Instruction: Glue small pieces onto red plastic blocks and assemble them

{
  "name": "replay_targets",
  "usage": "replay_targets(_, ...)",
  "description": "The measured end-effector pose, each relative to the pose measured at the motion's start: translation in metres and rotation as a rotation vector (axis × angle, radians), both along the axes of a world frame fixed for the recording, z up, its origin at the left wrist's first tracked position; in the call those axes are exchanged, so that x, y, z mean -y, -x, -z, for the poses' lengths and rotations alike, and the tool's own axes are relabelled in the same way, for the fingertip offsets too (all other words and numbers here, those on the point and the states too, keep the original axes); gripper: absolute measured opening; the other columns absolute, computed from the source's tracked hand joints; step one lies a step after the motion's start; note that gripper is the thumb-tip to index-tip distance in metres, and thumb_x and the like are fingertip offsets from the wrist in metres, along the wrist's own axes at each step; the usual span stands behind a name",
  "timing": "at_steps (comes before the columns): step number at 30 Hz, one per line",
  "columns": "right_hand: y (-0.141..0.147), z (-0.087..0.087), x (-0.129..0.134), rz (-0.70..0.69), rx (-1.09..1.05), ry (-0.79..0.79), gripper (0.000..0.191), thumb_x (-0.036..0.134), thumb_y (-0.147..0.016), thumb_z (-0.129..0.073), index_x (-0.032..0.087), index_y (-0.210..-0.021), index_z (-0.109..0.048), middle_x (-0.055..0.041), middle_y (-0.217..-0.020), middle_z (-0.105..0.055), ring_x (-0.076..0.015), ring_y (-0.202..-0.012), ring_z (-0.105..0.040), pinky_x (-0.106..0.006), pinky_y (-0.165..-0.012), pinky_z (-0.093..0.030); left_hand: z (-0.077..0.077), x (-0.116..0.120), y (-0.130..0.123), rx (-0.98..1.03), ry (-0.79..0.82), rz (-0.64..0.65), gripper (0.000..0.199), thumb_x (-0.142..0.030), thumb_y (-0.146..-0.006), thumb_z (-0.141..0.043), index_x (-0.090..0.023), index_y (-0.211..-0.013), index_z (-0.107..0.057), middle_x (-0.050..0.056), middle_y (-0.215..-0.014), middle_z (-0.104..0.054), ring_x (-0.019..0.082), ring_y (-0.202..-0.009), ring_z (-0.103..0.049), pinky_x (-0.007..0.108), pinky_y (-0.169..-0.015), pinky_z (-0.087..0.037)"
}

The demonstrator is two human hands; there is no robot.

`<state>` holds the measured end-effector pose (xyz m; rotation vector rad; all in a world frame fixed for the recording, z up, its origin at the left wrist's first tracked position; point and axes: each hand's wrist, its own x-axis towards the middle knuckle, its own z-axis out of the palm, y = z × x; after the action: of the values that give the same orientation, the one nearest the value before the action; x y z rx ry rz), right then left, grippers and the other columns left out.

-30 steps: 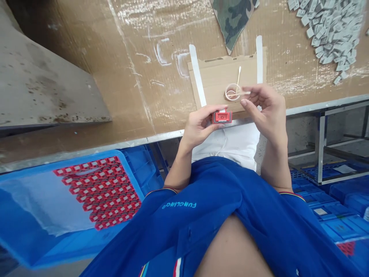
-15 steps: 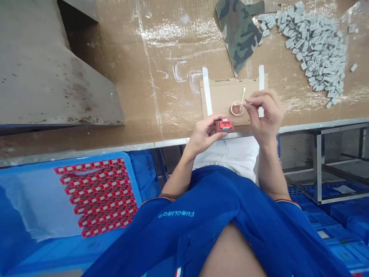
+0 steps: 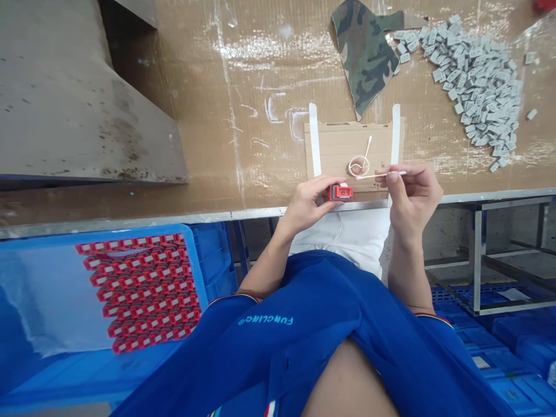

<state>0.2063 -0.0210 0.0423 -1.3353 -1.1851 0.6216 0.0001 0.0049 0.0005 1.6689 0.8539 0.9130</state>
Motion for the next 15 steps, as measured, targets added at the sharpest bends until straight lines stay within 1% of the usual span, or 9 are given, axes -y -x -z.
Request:
replay_targets(3, 0.006, -0.008, 0.012, -0.084, 0.064, 0.041, 0.011, 0.034, -0.096, -0.075, 0.025, -0.102, -0.071, -0.0006, -0.093, -0.081, -0.0174, -0.083, -0.08, -0.031, -0.073, -0.065, -0.001, 0.001, -0.001, -0.008, -0.006, -0.007, 0.035, -0.029, -0.093, -0.075, -0.019, -0.126, -0.071, 0.011, -0.119, -0.078, 0.021, -0.108, -0.074, 0.034, -0.089, -0.059)
replay_targets(6, 0.007, -0.008, 0.018, -0.152, 0.124, 0.078, 0.011, 0.034, -0.097, -0.074, 0.025, -0.103, -0.072, -0.0013, -0.096, -0.082, -0.0189, -0.087, -0.08, -0.034, -0.078, -0.066, 0.0, 0.001, -0.001, -0.008, -0.019, -0.006, 0.035, -0.025, -0.092, -0.074, -0.019, -0.126, -0.071, 0.01, -0.117, -0.077, 0.021, -0.107, -0.073, 0.034, -0.09, -0.059)
replay_targets(10, 0.008, -0.004, 0.017, -0.166, 0.196, 0.093, 0.012, 0.036, -0.097, -0.073, 0.025, -0.103, -0.073, -0.0011, -0.094, -0.082, -0.0191, -0.085, -0.08, -0.033, -0.074, -0.066, 0.001, 0.001, -0.001, -0.003, -0.016, -0.003, 0.036, -0.025, -0.091, -0.076, -0.019, -0.126, -0.071, 0.011, -0.119, -0.077, 0.021, -0.107, -0.073, 0.033, -0.087, -0.06)
replay_targets(15, 0.01, -0.006, 0.015, -0.17, 0.262, 0.041, 0.009, 0.034, -0.097, -0.073, 0.026, -0.1, -0.072, -0.0007, -0.094, -0.082, -0.0187, -0.082, -0.08, -0.032, -0.072, -0.066, 0.0, 0.0, -0.001, 0.038, 0.017, 0.014, 0.036, -0.029, -0.092, -0.076, -0.019, -0.126, -0.071, 0.011, -0.117, -0.076, 0.02, -0.104, -0.073, 0.031, -0.082, -0.061)
